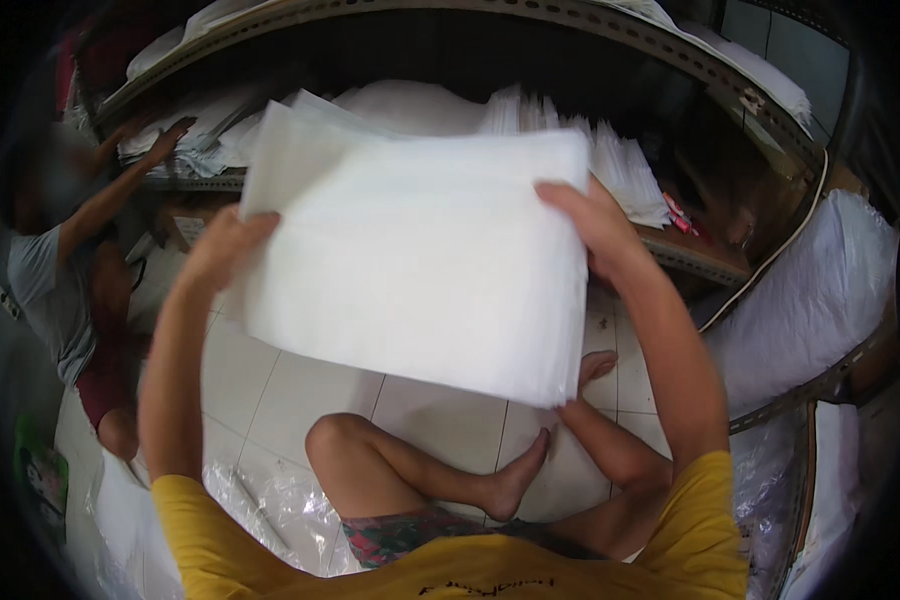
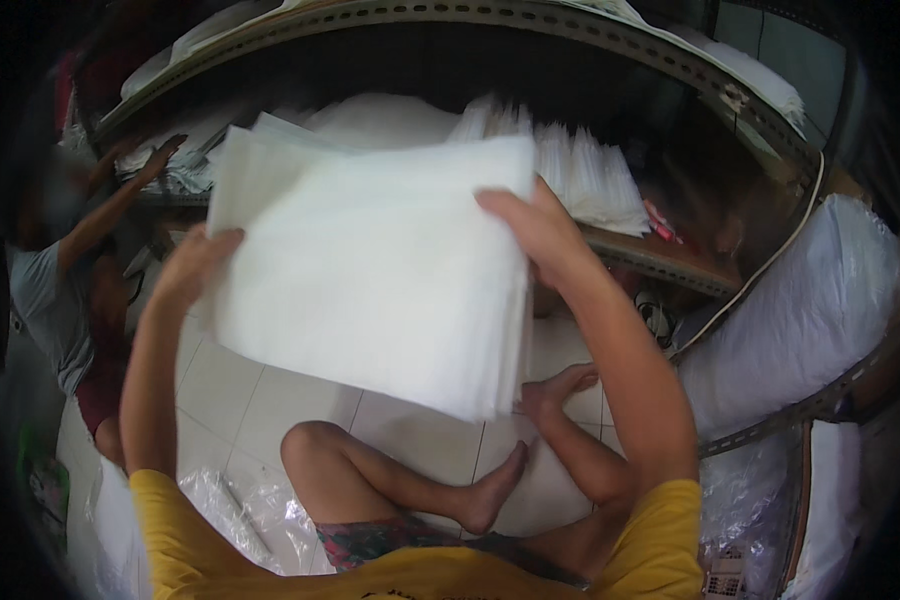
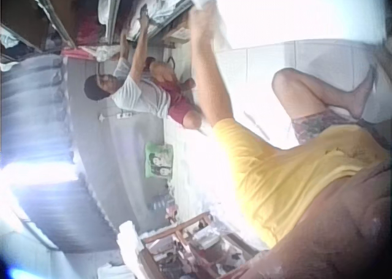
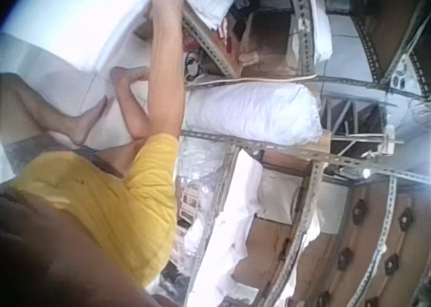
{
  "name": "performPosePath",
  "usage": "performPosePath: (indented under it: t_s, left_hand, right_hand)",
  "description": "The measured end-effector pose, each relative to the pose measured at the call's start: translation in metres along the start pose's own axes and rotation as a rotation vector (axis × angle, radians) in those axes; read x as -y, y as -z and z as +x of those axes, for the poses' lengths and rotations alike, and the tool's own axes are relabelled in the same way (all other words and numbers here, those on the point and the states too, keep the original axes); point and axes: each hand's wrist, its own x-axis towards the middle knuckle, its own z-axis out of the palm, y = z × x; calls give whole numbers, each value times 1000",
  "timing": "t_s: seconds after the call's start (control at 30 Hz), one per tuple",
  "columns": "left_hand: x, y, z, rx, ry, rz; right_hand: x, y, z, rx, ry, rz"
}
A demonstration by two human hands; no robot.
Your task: The person sits on the floor and repeatedly folds white sheets by hand. They pick up a sheet, fold it in half, then fold it again, and place the folded stack on a nearby metal shelf. The process is repeated continuously.
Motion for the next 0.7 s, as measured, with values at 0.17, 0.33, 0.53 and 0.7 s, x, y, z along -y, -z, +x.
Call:
performPosePath:
  t_s: [0.17, 0.33, 0.53, 0.7]
  left_hand:
    - [-25, 54, 107, -91, 54, 23]
    - [-28, 55, 250, 0, -55, 5]
    - [-46, 28, 361, 129, -38, 21]
    - [-19, -19, 408, 225, 29, 275]
  right_hand:
    - [47, -50, 148, 60, -129, -126]
    - [57, -43, 279, 48, -200, -238]
    - [15, 56, 402, 480, 781, -1251]
    - [-19, 17, 397, 133, -460, -505]
